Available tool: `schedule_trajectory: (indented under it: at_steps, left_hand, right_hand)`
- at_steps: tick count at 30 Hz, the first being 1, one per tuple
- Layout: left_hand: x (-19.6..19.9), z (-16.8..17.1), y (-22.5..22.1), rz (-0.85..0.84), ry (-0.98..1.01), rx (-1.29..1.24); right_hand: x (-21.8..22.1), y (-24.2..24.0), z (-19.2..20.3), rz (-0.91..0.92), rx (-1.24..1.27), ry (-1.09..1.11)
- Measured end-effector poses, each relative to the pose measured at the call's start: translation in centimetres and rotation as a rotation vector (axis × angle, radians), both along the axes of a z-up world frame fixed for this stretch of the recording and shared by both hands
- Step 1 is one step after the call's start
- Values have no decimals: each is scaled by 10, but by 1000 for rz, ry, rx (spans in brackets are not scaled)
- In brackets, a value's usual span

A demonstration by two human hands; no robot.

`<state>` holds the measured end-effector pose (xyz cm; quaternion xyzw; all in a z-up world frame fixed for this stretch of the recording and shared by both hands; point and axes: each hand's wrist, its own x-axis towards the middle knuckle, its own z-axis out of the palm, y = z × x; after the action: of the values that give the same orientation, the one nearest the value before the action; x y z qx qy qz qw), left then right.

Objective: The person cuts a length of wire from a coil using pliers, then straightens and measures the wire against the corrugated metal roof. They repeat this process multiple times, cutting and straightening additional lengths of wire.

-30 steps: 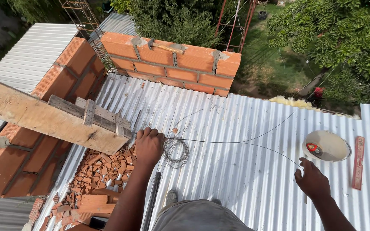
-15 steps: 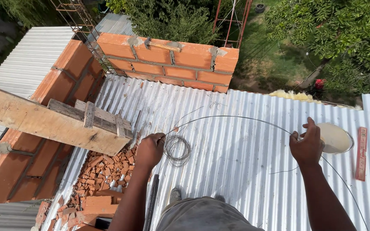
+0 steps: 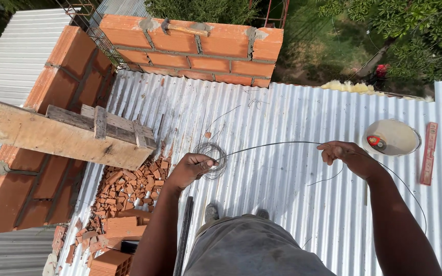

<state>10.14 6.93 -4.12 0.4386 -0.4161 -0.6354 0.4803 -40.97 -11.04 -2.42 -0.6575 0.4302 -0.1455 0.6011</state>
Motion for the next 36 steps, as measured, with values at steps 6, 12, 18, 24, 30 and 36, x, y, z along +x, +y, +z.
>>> schedule_trajectory:
  at_steps: [6,12,18,24,30,36]
  left_hand:
    - [10,18,9,-488,-156,81]
    - [-13,44,-7,-833,-466,8]
    - [-41,45,-18,-817,-836,191]
    - [-60,41,-26,-618,-1363,142]
    - [-64,3,-26,-287,-1488,115]
    - [-48,-10,-40,134,-1042,183]
  right_hand:
    - [-81,-8,-11,98,-19,-349]
    - [-116,-8,19,68,271,369]
    - [-90,8,41,-56,394,690]
    - [-80,18,-33,63,-31,1421]
    - [-64,25,-29,-311,-311,1112]
    - [-115,-24,-81,-306,-265,1041]
